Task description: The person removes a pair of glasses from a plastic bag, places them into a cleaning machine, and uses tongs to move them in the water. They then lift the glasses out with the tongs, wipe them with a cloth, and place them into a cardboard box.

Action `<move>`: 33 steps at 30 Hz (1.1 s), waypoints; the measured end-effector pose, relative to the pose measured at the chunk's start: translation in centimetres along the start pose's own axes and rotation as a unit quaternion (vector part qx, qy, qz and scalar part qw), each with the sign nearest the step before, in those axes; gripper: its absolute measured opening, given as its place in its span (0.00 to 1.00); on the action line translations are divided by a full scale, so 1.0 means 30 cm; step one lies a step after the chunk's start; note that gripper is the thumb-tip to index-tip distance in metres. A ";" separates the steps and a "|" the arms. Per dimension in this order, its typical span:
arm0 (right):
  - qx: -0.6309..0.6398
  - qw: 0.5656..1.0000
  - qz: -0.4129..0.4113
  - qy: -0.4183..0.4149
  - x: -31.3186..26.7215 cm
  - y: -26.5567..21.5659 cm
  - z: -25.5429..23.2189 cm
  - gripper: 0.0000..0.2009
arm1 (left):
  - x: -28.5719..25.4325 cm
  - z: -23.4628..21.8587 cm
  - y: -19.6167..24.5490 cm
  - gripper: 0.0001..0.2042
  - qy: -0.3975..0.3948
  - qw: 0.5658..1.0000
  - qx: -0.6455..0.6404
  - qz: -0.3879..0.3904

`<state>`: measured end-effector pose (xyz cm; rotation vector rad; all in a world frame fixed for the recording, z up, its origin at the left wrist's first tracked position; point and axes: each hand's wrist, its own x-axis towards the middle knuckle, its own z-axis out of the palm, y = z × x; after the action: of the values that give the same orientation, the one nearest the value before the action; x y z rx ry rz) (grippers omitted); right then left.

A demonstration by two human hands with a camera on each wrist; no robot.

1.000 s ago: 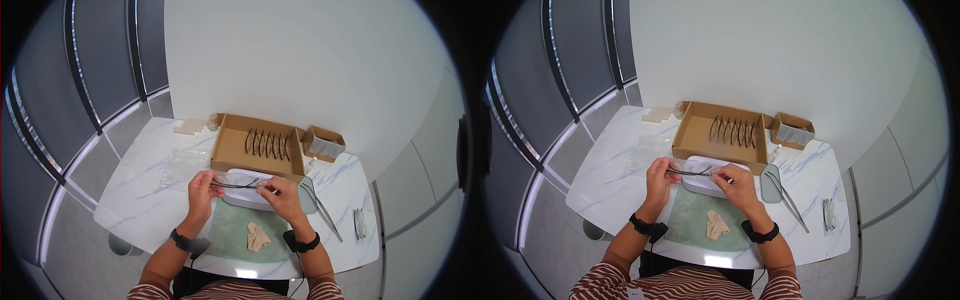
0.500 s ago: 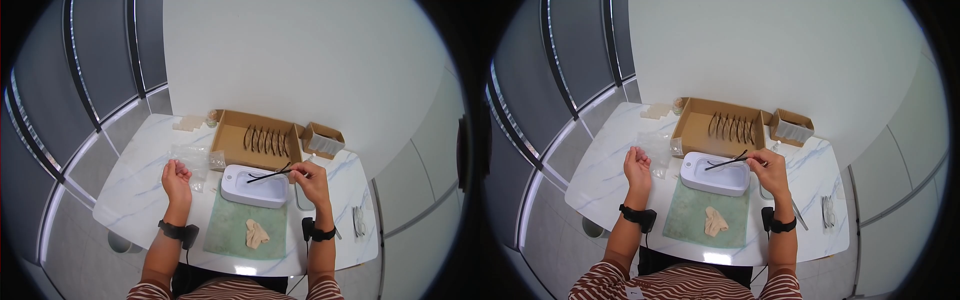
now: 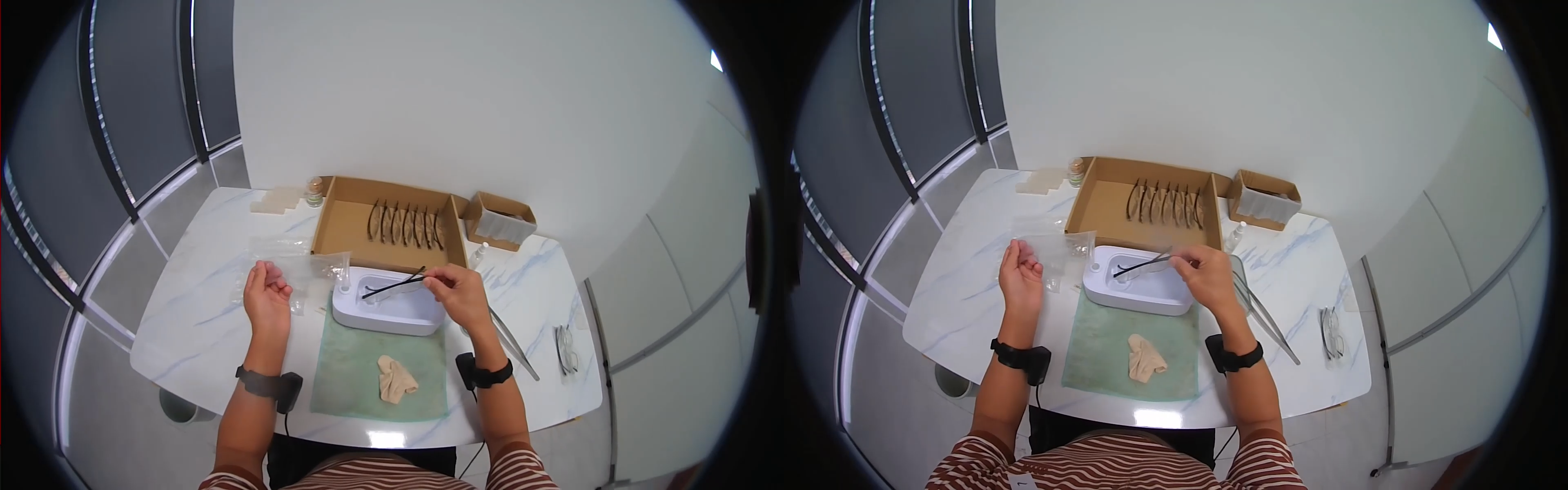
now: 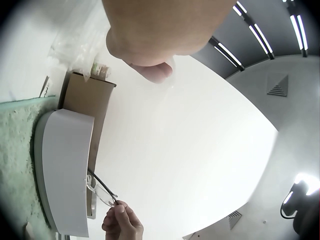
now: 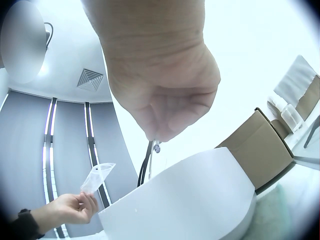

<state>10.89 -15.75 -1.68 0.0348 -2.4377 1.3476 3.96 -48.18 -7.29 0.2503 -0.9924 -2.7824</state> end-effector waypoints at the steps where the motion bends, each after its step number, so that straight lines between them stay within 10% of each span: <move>1: -0.026 0.999 0.005 -0.019 -0.002 0.001 -0.001 0.06 | -0.002 0.003 0.001 0.09 -0.005 1.000 0.000 -0.003; 12: -0.204 0.977 0.010 -0.052 -0.014 -0.059 -0.069 0.10 | 0.001 0.001 -0.003 0.09 0.002 1.000 0.006 -0.009; 33: 0.151 0.977 0.024 -0.147 0.034 -0.552 0.244 0.21 | -0.099 0.130 0.358 0.12 -0.157 0.975 0.131 0.080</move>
<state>10.93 -30.68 8.62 0.2704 -2.4495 1.8387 7.17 -53.34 2.85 -0.2377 -1.3876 -2.5880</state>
